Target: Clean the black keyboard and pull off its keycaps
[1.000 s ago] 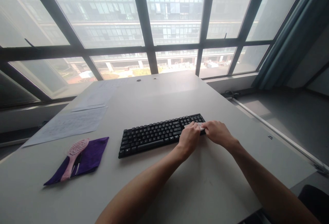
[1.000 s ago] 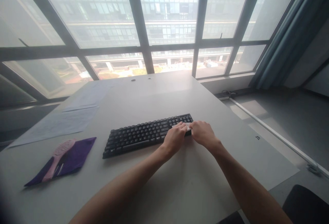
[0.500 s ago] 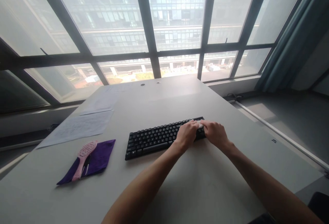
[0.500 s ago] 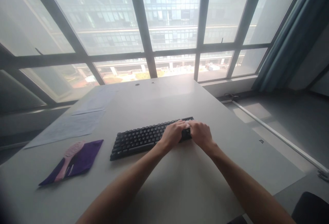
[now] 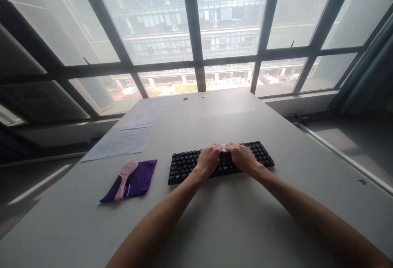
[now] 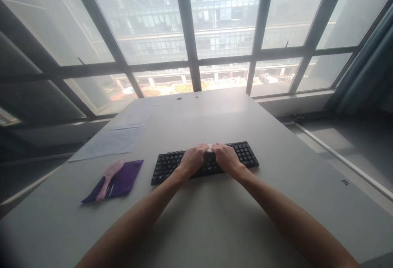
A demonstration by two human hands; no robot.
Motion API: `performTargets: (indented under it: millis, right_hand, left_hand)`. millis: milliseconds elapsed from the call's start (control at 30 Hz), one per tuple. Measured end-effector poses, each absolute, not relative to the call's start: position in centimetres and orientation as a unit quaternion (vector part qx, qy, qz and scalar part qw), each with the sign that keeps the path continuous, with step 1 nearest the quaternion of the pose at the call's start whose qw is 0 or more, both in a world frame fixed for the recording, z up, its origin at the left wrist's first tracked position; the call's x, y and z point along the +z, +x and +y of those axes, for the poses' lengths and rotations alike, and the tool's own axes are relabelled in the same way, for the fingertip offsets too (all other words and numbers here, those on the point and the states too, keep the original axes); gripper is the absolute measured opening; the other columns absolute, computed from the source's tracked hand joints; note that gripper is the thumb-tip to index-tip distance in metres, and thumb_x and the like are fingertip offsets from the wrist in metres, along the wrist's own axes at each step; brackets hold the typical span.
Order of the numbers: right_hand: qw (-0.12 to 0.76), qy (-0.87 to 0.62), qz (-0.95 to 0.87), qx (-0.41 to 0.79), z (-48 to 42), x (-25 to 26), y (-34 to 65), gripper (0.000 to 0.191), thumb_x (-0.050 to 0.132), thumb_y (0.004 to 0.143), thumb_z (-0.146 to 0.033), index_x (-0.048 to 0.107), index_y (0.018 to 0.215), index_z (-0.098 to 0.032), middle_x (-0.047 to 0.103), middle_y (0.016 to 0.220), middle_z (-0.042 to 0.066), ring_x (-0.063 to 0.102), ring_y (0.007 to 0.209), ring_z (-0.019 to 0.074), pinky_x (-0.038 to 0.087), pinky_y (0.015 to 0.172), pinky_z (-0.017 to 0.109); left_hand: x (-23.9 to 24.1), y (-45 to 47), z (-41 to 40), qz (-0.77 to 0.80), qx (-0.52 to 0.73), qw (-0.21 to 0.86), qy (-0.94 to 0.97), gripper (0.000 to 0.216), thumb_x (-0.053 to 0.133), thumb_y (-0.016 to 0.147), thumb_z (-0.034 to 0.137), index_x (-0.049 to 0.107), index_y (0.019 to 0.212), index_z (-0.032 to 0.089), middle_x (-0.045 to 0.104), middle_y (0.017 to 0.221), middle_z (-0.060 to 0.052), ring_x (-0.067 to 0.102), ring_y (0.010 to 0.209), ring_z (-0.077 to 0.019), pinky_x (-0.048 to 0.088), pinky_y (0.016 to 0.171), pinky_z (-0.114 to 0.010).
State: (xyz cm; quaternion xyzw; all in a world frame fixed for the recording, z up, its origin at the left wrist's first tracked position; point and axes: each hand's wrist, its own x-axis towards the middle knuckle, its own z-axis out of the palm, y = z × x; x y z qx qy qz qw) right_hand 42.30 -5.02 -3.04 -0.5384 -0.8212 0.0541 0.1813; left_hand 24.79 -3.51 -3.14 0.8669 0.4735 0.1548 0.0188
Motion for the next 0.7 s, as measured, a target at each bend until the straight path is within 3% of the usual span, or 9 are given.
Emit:
performTargets:
  millis: [133, 400, 600, 700]
  right_hand:
    - [0.197, -0.491, -0.846, 0.067, -7.2, -3.0, 42.7, 0.041, 0.043, 0.096, -0.009, 0.071, 0.121, -0.023, 0.067, 0.134, 0.005, 0.060, 0.128, 0.0210, 0.045, 0.108, 0.032]
    - [0.210, -0.422, -0.879, 0.073, -12.1, -3.4, 42.9, 0.050, 0.041, 0.089, 0.003, 0.069, 0.125, -0.018, 0.068, 0.132, 0.007, 0.059, 0.128, 0.0174, 0.043, 0.112, 0.030]
    - [0.178, -0.441, -0.880, 0.005, -9.0, -2.1, 42.5, 0.044, 0.040, 0.091, 0.002, 0.069, 0.122, -0.011, 0.066, 0.134, 0.014, 0.056, 0.132, 0.0241, 0.043, 0.112, 0.036]
    - [0.176, -0.459, -0.871, 0.009, -6.4, -1.6, 41.6, 0.043, 0.041, 0.094, -0.001, 0.067, 0.125, -0.015, 0.066, 0.134, 0.011, 0.056, 0.132, 0.0229, 0.045, 0.109, 0.034]
  left_hand:
    - [-3.5, 23.7, -5.5, 0.400, 0.167, -0.008, 0.901, 0.044, 0.045, 0.089, -0.003, 0.064, 0.125, 0.014, 0.066, 0.133, -0.010, 0.060, 0.127, -0.0211, 0.048, 0.110, -0.034]
    - [-4.4, 21.9, -10.5, 0.299, 0.176, -0.090, 0.933, 0.040, 0.045, 0.095, 0.002, 0.057, 0.132, 0.009, 0.065, 0.133, -0.015, 0.062, 0.124, -0.0233, 0.051, 0.108, -0.038]
    - [-2.9, 21.5, -7.7, 0.340, 0.182, -0.086, 0.919, 0.037, 0.046, 0.093, 0.000, 0.063, 0.125, 0.008, 0.066, 0.131, -0.015, 0.062, 0.125, -0.0245, 0.052, 0.106, -0.037]
    - [-2.0, 21.0, -5.3, 0.405, 0.188, -0.079, 0.891, 0.040, 0.044, 0.091, -0.002, 0.065, 0.122, 0.013, 0.066, 0.131, -0.013, 0.062, 0.125, -0.0239, 0.053, 0.103, -0.036]
